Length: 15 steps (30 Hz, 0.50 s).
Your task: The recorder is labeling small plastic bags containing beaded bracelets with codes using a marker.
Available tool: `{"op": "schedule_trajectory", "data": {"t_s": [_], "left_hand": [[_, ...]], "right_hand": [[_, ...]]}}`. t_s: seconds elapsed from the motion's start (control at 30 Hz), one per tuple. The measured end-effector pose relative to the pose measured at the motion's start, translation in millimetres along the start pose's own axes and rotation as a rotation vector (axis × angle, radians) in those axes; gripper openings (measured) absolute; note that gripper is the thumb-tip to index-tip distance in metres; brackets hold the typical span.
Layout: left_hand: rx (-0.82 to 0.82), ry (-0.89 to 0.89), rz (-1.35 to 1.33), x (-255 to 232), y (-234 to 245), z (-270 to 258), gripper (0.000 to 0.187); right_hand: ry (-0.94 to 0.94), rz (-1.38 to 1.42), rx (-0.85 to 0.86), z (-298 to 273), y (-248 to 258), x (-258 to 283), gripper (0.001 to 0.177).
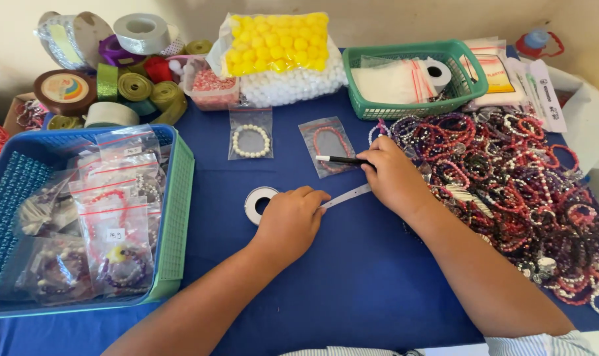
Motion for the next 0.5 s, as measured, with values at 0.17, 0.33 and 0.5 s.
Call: {"op": "schedule_trajectory", "data": {"t_s": [0.17,0.33,0.5], "left_hand": [[-0.050,-0.047,0.005,0.1,1.2,-2.6,0.015],[-0.097,-0.060,-0.038,-1.9,8.5,-3.0,0.015],[-0.101,-0.040,-0.073,-1.6,9.1,-1.8,0.015]], "right_hand": [[0.013,-0.094,-0.007,-0.6,7.2,15.2,0.017],[-0.094,0.399,-0.106,-8.2,31.9,22.7,0.017],[-0.075,0.573,0.026,-21.8,12.0,16.8,0.008]]}}
Point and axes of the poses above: each hand's wrist, its own z-axis towards the middle knuckle, its own y-axis out of the back of the hand, x = y × z, the point moved 10 cm from there along z, towards the middle knuckle, and after that the axes turned 11 degrees about -y, right-handed, at the moved point
